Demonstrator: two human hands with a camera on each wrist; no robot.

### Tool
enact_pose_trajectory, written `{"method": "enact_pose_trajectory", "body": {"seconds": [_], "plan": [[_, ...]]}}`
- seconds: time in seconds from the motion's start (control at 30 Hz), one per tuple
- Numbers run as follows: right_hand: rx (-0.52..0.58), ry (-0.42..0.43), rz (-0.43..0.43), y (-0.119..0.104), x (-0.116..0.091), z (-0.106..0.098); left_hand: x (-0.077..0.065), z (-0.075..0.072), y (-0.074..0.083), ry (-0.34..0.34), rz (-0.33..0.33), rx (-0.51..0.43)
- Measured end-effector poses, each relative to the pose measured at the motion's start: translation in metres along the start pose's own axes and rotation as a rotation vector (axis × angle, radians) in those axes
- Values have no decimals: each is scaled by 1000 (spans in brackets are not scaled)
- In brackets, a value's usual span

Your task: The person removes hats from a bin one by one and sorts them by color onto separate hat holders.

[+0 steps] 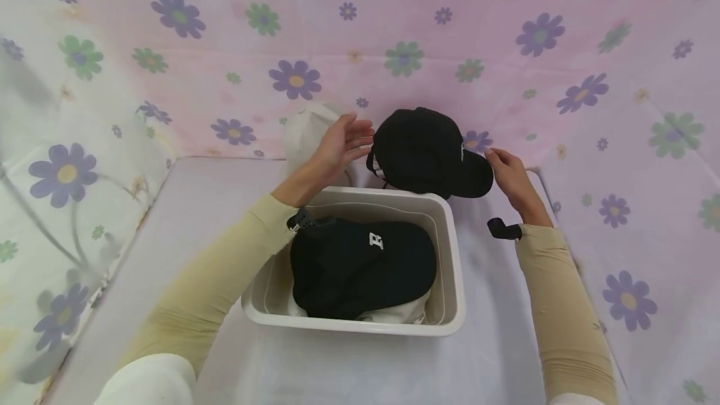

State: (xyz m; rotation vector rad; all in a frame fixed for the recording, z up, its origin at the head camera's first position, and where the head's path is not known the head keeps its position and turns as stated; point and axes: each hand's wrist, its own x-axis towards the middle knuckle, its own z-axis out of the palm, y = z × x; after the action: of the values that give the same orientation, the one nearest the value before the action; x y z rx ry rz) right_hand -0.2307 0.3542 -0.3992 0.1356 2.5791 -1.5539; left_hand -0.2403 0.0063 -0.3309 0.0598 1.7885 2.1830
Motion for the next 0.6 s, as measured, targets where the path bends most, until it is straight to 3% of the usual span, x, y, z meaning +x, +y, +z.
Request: {"method": "enact_pose_trajectory", "body": {"seconds": [0.13, 0.3, 0.4, 0.6], "plan": [[20, -43, 8, 6, 1, 3, 14, 12, -7, -5, -35, 25], [34, -18, 10, 8, 2, 4, 25, 22, -12, 24, -45, 45], [56, 0, 40, 10, 3, 4, 31, 24, -15, 45, -76, 8], [165, -40, 126, 15, 4, 4, 40, 21, -22, 69, -163, -128]]}}
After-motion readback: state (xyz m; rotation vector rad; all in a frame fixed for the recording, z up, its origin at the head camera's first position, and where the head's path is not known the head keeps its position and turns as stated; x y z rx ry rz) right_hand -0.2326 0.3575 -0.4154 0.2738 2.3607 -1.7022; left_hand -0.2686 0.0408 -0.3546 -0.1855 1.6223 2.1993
